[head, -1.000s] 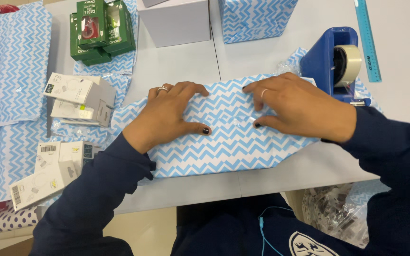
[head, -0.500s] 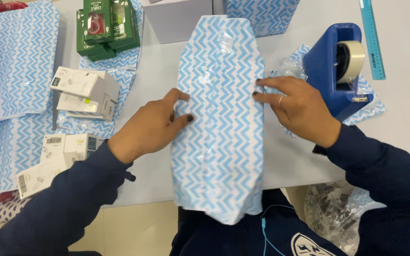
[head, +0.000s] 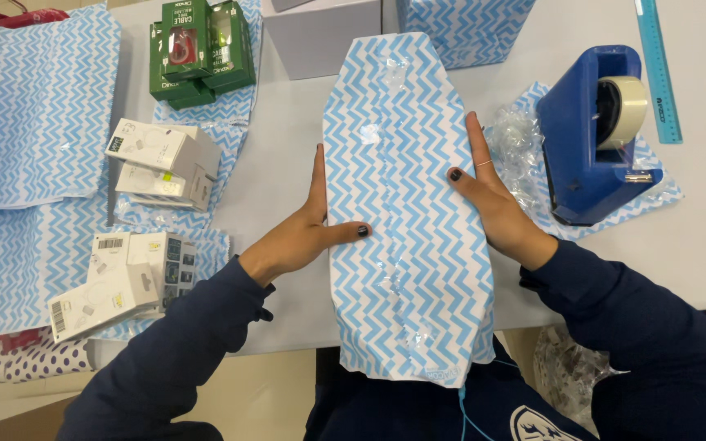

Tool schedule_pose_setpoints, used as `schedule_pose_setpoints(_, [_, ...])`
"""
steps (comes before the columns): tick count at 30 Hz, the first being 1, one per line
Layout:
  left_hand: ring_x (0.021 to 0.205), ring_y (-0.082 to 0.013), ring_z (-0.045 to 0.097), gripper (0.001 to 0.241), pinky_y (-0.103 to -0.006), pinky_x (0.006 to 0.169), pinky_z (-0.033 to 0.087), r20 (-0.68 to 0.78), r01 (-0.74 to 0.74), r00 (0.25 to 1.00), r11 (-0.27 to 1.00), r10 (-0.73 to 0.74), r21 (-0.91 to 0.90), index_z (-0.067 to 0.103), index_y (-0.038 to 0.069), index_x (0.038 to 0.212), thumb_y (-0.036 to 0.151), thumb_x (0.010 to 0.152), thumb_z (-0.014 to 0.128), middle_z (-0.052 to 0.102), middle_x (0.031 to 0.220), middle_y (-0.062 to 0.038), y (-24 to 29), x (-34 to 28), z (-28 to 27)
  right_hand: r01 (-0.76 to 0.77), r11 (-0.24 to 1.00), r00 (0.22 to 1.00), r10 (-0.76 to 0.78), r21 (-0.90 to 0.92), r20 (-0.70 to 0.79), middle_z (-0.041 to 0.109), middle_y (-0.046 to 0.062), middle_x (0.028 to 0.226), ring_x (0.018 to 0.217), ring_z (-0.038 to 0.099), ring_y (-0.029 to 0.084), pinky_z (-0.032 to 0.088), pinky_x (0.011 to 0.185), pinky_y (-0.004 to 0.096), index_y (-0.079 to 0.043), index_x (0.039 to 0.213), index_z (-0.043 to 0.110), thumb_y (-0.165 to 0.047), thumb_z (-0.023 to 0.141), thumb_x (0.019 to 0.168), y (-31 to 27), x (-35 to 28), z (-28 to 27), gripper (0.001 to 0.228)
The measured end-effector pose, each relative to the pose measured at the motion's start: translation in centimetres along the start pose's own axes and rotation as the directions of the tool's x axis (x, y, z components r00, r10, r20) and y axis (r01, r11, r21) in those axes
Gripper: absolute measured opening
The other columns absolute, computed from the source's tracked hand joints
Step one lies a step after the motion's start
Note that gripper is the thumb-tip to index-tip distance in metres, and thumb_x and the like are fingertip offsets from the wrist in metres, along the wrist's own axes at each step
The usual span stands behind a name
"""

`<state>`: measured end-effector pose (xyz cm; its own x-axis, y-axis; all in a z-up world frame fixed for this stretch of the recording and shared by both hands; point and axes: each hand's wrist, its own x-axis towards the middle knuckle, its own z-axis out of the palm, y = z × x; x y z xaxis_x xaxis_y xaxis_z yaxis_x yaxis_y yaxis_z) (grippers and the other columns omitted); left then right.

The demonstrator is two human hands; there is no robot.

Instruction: The person wraps a white cardboard box in blue and white patterned gift paper. They position the box on the paper, fold the paper around the sides, and secure the edges with adhesive tape from a dispenser.

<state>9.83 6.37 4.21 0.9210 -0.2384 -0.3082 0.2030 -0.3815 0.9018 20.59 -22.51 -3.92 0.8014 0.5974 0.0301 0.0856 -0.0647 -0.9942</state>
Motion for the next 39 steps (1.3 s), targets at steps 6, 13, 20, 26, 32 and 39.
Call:
schedule_pose_setpoints(6, [0.161,-0.0585,0.005,0.125,-0.0743,0.125,0.019,0.027,0.037,0.999,0.996,-0.039,0.079,-0.039,0.008,0.162,0.033,0.103,0.068,-0.014,0.178,-0.036,0.4,0.3,-0.3,-0.059,0.977,0.996,0.07,-0.205,0.046,0.0,0.028,0.181,0.167,-0.001,0.047,0.01,0.13,0.066,-0.028,0.178,0.004,-0.026,0.048,0.113,-3.9,0.8,0.1,0.078])
schedule_pose_setpoints(13, [0.164,-0.0527,0.006,0.127,-0.0682,0.127,0.024,0.031,0.057,0.998,0.995,-0.06,0.081,-0.043,0.005,0.159,0.034,0.102,0.067,-0.017,0.178,-0.035,2.6,0.1,0.8,-0.148,0.909,0.988,0.15,-0.389,-0.025,0.008,0.025,0.181,0.162,0.019,0.052,0.024,0.127,0.067,-0.031,0.162,0.054,-0.034,0.065,0.103,-6.9,2.0,0.6,0.06])
schedule_pose_setpoints(20, [0.162,-0.0539,0.011,0.131,-0.067,0.125,0.029,-0.012,0.039,0.999,0.997,-0.038,0.066,-0.04,0.0,0.16,0.033,0.1,0.072,-0.013,0.176,-0.039,3.9,-0.1,1.4,-0.075,0.796,0.995,0.101,-0.6,0.01,0.01,0.025,0.181,0.158,0.025,0.058,0.029,0.124,0.072,-0.02,0.155,0.064,-0.038,0.084,0.092,-9.2,3.5,2.3,0.068])
schedule_pose_setpoints(26, [0.162,-0.0555,0.014,0.132,-0.0652,0.123,0.034,-0.101,-0.005,0.995,0.998,0.012,0.068,-0.032,0.002,0.164,0.034,0.097,0.077,-0.015,0.176,-0.039,2.4,1.6,1.5,-0.043,0.781,0.997,0.07,-0.623,0.018,0.022,0.016,0.181,0.157,0.031,0.053,0.032,0.124,0.072,-0.023,0.156,0.062,-0.043,0.085,0.092,-7.9,5.1,1.2,0.071])
schedule_pose_setpoints(32, [0.158,-0.0628,0.017,0.13,-0.0693,0.121,0.037,-0.167,-0.063,0.982,0.988,0.087,0.145,-0.016,0.006,0.17,0.03,0.092,0.085,-0.021,0.173,-0.043,2.6,2.1,2.1,0.025,0.688,0.997,0.038,-0.725,0.07,0.024,0.012,0.18,0.158,0.021,0.055,0.027,0.125,0.072,-0.027,0.161,0.057,-0.049,0.076,0.098,-7.8,5.6,0.5,0.071])
schedule_pose_setpoints(39, [0.167,-0.0583,-0.009,0.062,-0.0886,0.116,0.024,-0.097,-0.357,0.834,0.665,0.543,0.656,0.055,0.038,0.159,0.043,0.103,0.082,0.011,0.184,-0.013,-2.3,3.9,4.1,0.414,0.337,0.905,-0.253,-0.846,0.342,0.032,0.019,0.178,0.162,0.019,0.053,0.022,0.125,0.074,-0.007,0.169,0.041,-0.043,0.058,0.112,-2.9,5.8,-1.3,0.07])
